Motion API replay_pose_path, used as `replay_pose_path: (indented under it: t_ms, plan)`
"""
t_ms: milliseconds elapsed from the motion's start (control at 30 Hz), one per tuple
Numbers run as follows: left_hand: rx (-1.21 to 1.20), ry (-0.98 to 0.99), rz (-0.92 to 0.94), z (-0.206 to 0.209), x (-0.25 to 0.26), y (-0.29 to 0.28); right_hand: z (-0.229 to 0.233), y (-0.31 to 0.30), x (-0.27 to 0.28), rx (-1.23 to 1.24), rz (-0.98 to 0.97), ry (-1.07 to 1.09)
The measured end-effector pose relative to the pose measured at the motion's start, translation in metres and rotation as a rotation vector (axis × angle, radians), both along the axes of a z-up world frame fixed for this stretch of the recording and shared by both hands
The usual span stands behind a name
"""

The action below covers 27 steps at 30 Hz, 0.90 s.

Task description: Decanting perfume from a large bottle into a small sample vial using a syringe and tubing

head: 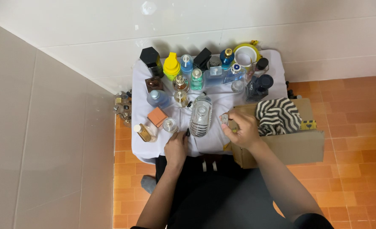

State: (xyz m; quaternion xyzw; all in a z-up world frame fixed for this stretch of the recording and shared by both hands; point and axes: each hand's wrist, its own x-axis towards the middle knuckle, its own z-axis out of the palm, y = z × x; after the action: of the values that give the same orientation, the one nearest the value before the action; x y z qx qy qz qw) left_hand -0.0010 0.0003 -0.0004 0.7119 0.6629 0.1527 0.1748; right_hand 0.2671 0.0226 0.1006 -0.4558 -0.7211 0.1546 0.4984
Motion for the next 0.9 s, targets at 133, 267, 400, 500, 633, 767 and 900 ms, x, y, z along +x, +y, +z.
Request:
replay_pose_path:
  t_ms: [133,267,400,500,633,767,900]
  plan:
    - [-0.028,0.029,0.023,0.001,0.0,0.001,0.031,-0.003,-0.009,-0.032,0.031,0.014]
    - [-0.055,-0.009,0.037,0.005,-0.001,0.001,0.053,-0.005,-0.016,-0.045,0.104,0.026]
    - [-0.081,-0.03,0.049,0.008,-0.003,0.001,0.069,-0.002,-0.023,-0.051,0.141,0.022]
    - [-0.077,-0.066,0.039,0.008,-0.006,-0.003,0.076,0.001,-0.025,-0.098,0.212,0.05]
    - [0.002,-0.092,0.093,0.021,-0.012,-0.009,0.061,0.002,-0.02,-0.111,0.201,-0.023]
    - [0.125,-0.053,0.117,0.028,-0.026,-0.014,0.056,0.004,-0.015,-0.133,0.189,-0.091]
    - [0.163,0.005,0.118,0.012,-0.044,-0.017,0.056,0.006,-0.008,-0.148,0.188,-0.112]
